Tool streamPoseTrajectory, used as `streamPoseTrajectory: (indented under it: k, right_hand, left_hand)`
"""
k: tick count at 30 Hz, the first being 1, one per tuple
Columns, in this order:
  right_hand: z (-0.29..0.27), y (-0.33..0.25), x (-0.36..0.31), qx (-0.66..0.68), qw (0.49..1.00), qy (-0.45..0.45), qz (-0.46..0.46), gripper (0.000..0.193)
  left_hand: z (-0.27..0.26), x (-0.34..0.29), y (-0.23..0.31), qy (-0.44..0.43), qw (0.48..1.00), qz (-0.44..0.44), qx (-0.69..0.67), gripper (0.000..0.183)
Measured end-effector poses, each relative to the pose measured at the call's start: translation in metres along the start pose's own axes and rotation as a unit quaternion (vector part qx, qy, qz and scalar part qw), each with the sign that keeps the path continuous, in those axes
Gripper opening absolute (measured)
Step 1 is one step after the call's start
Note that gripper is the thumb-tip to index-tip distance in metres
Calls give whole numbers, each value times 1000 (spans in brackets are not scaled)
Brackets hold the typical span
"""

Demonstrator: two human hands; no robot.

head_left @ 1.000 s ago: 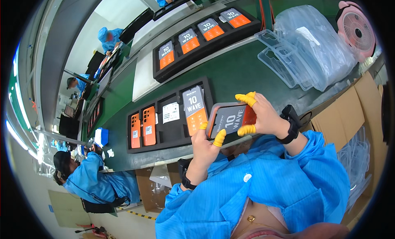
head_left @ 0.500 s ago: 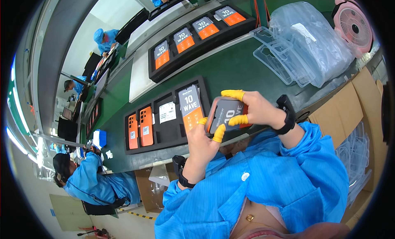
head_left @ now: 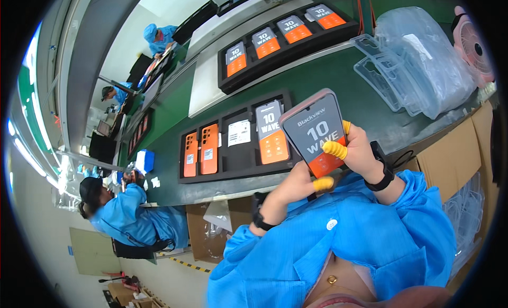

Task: The recorder is seen cleaning and assembling smartphones into their retail boxes on a factory assembly line.

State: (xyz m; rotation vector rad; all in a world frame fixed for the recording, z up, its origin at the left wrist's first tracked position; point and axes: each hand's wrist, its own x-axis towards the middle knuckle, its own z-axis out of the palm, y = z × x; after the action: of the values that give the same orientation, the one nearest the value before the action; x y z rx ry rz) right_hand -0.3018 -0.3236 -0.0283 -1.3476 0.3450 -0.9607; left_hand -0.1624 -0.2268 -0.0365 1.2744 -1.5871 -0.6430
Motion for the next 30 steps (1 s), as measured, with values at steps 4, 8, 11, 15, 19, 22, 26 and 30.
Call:
streamPoseTrajectory:
  k: [4, 8, 11, 15, 19, 22, 26, 30]
  right_hand:
    - [15, 10, 2, 25, 999, 12, -46, 32]
    - [29, 15, -4, 26, 994, 45, -95, 32]
    - [33, 10, -4, -17, 993, -7, -118, 32]
    - [31, 10, 4, -44, 997, -8, -68, 31]
    - [40, 20, 5, 0, 995, 49, -82, 31]
    - [44, 21, 1, 6, 995, 39, -91, 31]
    - [45, 16, 1, 0, 999, 18, -47, 30]
    - [48, 19, 10, 86, 996, 25, 23, 27]
  left_hand:
    - [3, -13, -9, -2, 988, -154, -33, 31]
    - [4, -19, 4, 70, 988, -109, 87, 23]
    - [-5, -26, 10, 78, 986, -99, 111, 24]
    - [-27, -33, 2, -49, 975, -188, -106, 32]
    - [-17, -30, 2, 32, 978, -194, 71, 30]
    - [-8, -38, 0, 79, 978, -172, 85, 28]
    - [-20, -39, -11, 71, 989, -123, 52, 28]
    - [-30, -27, 4, -1, 979, -197, 54, 26]
